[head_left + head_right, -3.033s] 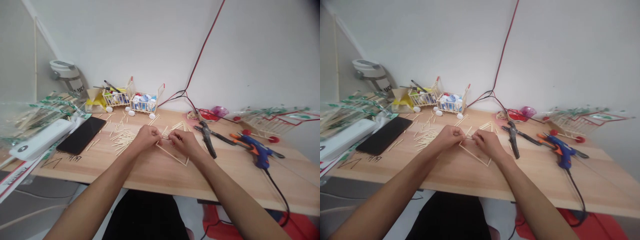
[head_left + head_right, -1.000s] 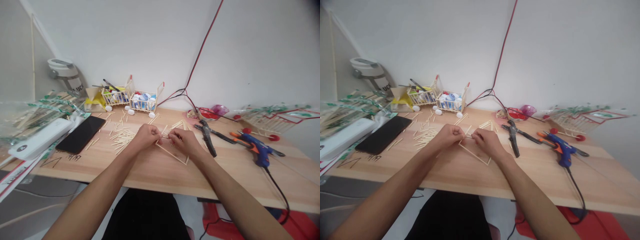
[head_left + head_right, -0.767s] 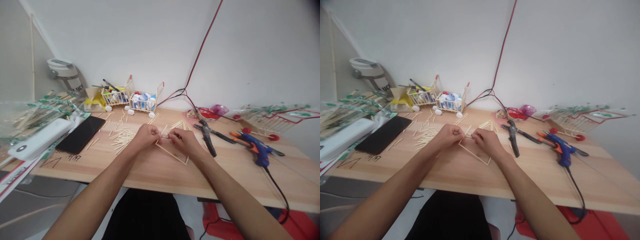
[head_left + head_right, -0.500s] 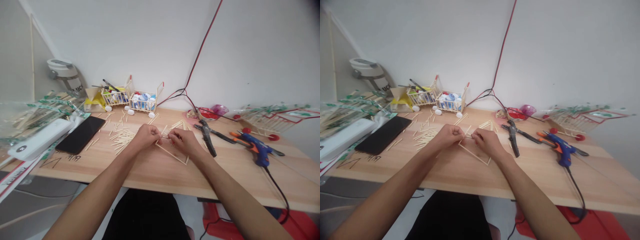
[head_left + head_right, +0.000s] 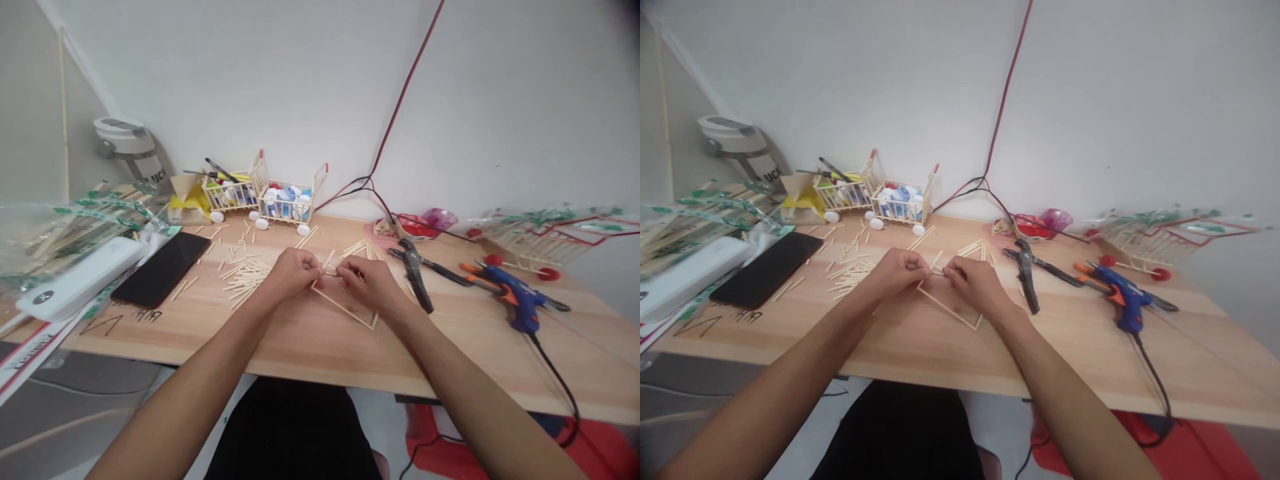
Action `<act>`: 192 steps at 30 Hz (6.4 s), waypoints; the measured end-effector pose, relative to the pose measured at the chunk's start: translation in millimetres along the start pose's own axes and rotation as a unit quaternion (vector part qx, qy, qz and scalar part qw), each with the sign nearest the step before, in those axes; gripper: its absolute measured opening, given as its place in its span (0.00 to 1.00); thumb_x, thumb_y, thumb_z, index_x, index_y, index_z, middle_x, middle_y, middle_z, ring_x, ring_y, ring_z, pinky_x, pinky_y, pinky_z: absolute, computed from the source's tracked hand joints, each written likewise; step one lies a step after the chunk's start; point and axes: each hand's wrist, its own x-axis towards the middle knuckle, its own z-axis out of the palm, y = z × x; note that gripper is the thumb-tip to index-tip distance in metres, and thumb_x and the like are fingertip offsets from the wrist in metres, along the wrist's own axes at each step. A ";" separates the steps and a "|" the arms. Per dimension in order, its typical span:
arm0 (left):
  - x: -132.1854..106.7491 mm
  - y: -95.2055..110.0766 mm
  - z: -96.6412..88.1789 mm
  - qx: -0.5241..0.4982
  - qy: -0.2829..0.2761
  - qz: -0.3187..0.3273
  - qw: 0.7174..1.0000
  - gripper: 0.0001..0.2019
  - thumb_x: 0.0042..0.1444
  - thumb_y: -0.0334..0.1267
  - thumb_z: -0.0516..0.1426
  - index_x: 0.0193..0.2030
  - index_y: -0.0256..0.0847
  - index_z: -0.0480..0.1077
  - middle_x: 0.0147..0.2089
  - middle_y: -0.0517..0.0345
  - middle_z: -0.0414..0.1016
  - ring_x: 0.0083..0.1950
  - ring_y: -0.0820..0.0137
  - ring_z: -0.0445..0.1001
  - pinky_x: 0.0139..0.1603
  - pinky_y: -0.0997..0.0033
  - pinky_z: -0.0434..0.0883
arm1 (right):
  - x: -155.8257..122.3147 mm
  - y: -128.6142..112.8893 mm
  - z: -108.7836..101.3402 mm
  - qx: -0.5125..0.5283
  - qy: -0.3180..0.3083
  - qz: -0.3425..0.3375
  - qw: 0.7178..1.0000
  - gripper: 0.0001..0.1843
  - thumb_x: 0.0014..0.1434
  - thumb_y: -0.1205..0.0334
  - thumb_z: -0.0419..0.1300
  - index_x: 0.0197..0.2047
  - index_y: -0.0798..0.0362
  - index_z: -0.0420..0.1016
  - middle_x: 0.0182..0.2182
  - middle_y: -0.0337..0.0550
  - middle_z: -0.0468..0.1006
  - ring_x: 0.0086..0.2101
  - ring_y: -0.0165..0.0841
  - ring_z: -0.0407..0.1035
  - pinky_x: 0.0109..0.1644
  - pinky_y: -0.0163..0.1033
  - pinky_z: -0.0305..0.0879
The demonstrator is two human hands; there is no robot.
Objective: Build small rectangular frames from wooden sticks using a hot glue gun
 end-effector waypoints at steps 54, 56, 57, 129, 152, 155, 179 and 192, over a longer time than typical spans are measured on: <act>1.0 -4.4 2.1 -0.006 0.012 0.009 1.000 0.06 0.47 0.35 0.58 0.25 0.34 0.71 0.22 0.58 0.75 0.20 0.78 0.62 0.21 0.79 0.56 | 0.8 -3.2 -0.9 0.004 0.004 -0.001 1.000 0.07 0.58 0.64 0.55 0.29 0.52 0.71 0.24 0.36 0.74 0.25 0.28 0.63 0.30 0.33 0.54; 0.9 -4.0 2.1 -0.003 0.012 0.009 1.000 0.06 0.46 0.35 0.58 0.25 0.33 0.72 0.21 0.58 0.75 0.20 0.78 0.61 0.21 0.79 0.55 | 0.7 -2.9 -0.2 0.005 0.005 -0.001 1.000 0.07 0.58 0.63 0.56 0.29 0.52 0.71 0.24 0.36 0.74 0.25 0.28 0.62 0.30 0.33 0.54; 0.8 -3.7 2.0 -0.003 0.013 0.010 1.000 0.06 0.46 0.35 0.58 0.25 0.33 0.72 0.22 0.58 0.75 0.20 0.78 0.61 0.21 0.79 0.55 | 0.6 -3.0 0.1 0.006 0.005 0.002 1.000 0.07 0.58 0.63 0.56 0.29 0.52 0.71 0.23 0.36 0.73 0.25 0.27 0.62 0.30 0.33 0.54; 0.8 -5.0 1.9 -0.004 0.015 0.025 1.000 0.09 0.46 0.39 0.59 0.25 0.34 0.72 0.23 0.56 0.76 0.20 0.78 0.63 0.21 0.79 0.57 | 0.9 -1.7 1.4 0.007 0.013 -0.005 1.000 0.08 0.59 0.62 0.55 0.30 0.52 0.72 0.22 0.36 0.72 0.24 0.28 0.62 0.29 0.33 0.53; -0.4 -4.5 1.8 -0.008 0.016 0.015 1.000 0.08 0.46 0.38 0.59 0.24 0.34 0.72 0.22 0.56 0.76 0.20 0.77 0.63 0.21 0.79 0.56 | 0.7 -4.0 0.1 -0.009 0.014 -0.012 1.000 0.07 0.59 0.63 0.56 0.31 0.52 0.73 0.25 0.38 0.75 0.26 0.29 0.64 0.31 0.34 0.54; -0.5 -5.2 1.9 -0.008 0.016 0.022 1.000 0.08 0.46 0.38 0.58 0.24 0.34 0.72 0.22 0.56 0.76 0.20 0.78 0.62 0.21 0.79 0.56 | 0.6 -4.3 0.0 -0.015 0.014 -0.015 1.000 0.07 0.59 0.63 0.56 0.30 0.52 0.72 0.25 0.38 0.75 0.26 0.29 0.64 0.31 0.34 0.54; -0.1 -5.9 -4.0 -0.026 0.016 0.010 0.999 0.07 0.48 0.36 0.59 0.26 0.32 0.72 0.24 0.57 0.76 0.20 0.79 0.61 0.21 0.80 0.55 | 1.7 -10.4 -20.0 0.000 0.052 0.019 0.998 0.16 0.64 0.58 0.50 0.31 0.53 0.74 0.30 0.41 0.79 0.30 0.30 0.68 0.33 0.34 0.59; -9.3 -4.3 -27.5 -0.068 -0.024 -0.017 0.997 0.10 0.49 0.40 0.61 0.30 0.32 0.72 0.28 0.54 0.78 0.18 0.82 0.57 0.19 0.80 0.52 | 8.1 19.5 -7.6 -0.001 0.022 -0.016 1.000 0.06 0.57 0.61 0.59 0.36 0.51 0.77 0.33 0.42 0.78 0.33 0.32 0.68 0.37 0.36 0.61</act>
